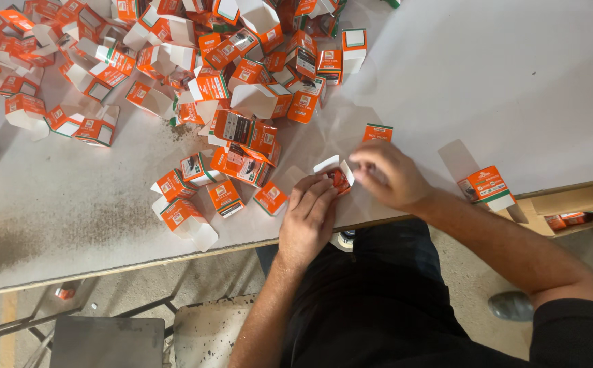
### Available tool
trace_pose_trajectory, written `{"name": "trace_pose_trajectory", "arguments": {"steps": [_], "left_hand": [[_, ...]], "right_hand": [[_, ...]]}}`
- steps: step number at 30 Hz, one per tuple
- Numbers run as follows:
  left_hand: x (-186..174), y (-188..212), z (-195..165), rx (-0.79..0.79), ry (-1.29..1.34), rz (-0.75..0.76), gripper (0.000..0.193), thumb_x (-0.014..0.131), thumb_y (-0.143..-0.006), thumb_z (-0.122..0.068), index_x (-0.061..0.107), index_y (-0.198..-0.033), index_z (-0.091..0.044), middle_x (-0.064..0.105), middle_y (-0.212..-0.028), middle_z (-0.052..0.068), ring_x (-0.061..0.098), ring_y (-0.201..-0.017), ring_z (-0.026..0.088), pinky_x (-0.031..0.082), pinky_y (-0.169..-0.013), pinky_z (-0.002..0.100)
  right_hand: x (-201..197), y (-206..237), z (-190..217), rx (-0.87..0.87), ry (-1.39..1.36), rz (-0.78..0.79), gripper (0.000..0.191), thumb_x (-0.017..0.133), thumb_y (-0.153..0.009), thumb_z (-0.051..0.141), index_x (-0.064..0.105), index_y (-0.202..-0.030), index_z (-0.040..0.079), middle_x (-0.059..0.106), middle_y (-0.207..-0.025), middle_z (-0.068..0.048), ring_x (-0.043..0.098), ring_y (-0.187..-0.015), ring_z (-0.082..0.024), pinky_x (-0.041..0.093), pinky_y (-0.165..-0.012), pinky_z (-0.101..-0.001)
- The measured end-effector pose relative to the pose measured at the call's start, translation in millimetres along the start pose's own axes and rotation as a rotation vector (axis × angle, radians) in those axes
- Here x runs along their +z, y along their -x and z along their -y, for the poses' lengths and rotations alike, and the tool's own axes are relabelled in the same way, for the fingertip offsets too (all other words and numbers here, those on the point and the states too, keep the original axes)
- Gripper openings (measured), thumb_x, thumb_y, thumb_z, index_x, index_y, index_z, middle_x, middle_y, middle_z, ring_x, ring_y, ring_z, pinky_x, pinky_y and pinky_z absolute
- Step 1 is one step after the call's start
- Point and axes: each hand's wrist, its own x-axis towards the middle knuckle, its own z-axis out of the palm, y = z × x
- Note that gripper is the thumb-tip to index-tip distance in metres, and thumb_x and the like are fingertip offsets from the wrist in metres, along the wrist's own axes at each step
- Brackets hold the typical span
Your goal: The person sits at a table covered with small orange product boxes and blister-packed items. They pick up a folded box, open it, insert a plastic-wrapped item, close the box flaps, and set the finished box aside, repeating this packing cycle continuously.
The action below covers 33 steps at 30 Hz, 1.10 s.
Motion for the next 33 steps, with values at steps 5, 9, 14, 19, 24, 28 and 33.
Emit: {"name": "trace_pose_trajectory", "arguments": {"steps": [5, 9, 14, 19, 24, 28, 33], "left_hand": [[5, 7, 2, -0.106, 0.104, -0.025, 0.028, 0.078, -0.082, 0.008, 0.07, -0.107, -0.001, 0.054, -0.127, 0.017, 0.058, -0.127, 0.035, 0.056, -0.104, 0.044], [5, 7, 9, -0.134, 0.239, -0.034, 0.027, 0.074, -0.083, 0.01, 0.068, -0.107, -0.001, 0.043, -0.136, 0.022, 0.054, -0.134, 0.039, 0.054, -0.109, 0.042], [1, 6, 15, -0.164, 0.338, 0.08, 0.032, 0.078, -0.083, 0.008, 0.068, -0.112, -0.002, 0.053, -0.14, 0.019, 0.066, -0.126, 0.036, 0.06, -0.102, 0.039], [6, 10, 15, -0.217, 0.365, 0.061, 0.035, 0.081, -0.084, 0.004, 0.064, -0.114, -0.001, 0.057, -0.137, 0.016, 0.07, -0.117, 0.029, 0.06, -0.097, 0.038], [8, 13, 25, -0.255, 0.328, 0.025, 0.043, 0.082, -0.082, 0.001, 0.058, -0.117, -0.004, 0.061, -0.135, 0.016, 0.066, -0.122, 0.033, 0.056, -0.101, 0.041], [9, 12, 26, -0.271, 0.361, 0.038, 0.05, 0.083, -0.084, -0.002, 0.053, -0.124, -0.005, 0.06, -0.135, 0.016, 0.065, -0.122, 0.034, 0.057, -0.101, 0.042], [9, 10, 22, -0.199, 0.281, 0.043, 0.048, 0.086, -0.082, -0.005, 0.058, -0.122, -0.004, 0.06, -0.133, 0.016, 0.063, -0.122, 0.036, 0.055, -0.101, 0.044]], "right_hand": [[2, -3, 2, 0.003, -0.029, 0.11, 0.033, 0.064, -0.099, 0.007, 0.06, -0.131, 0.005, 0.068, -0.117, -0.01, 0.072, -0.091, -0.019, 0.057, -0.081, -0.0314], [3, -16, 5, 0.556, -0.554, 0.247, 0.042, 0.057, -0.096, 0.014, 0.047, -0.137, 0.012, 0.068, -0.11, -0.002, 0.068, -0.067, -0.01, 0.055, -0.056, -0.0269], [6, -19, 7, 0.539, -0.402, 0.393, 0.029, 0.064, -0.1, 0.012, 0.065, -0.128, 0.002, 0.069, -0.091, -0.013, 0.062, -0.062, -0.01, 0.051, -0.055, -0.0266], [14, -5, 13, 0.141, -0.312, 0.142, 0.021, 0.066, -0.098, 0.004, 0.069, -0.118, 0.002, 0.066, -0.116, -0.008, 0.065, -0.078, -0.013, 0.054, -0.065, -0.0258], [12, -4, 14, 0.035, -0.081, 0.258, 0.039, 0.084, -0.08, 0.014, 0.071, -0.115, 0.005, 0.068, -0.126, -0.011, 0.071, -0.083, -0.021, 0.057, -0.066, -0.0304], [19, -2, 13, -0.174, 0.051, 0.099, 0.026, 0.078, -0.091, 0.012, 0.071, -0.116, 0.007, 0.071, -0.125, -0.009, 0.074, -0.104, -0.026, 0.06, -0.083, -0.0348], [21, 3, 15, -0.176, 0.089, 0.08, 0.025, 0.076, -0.093, 0.009, 0.068, -0.116, 0.006, 0.069, -0.127, -0.011, 0.072, -0.106, -0.031, 0.061, -0.086, -0.0359]]}}
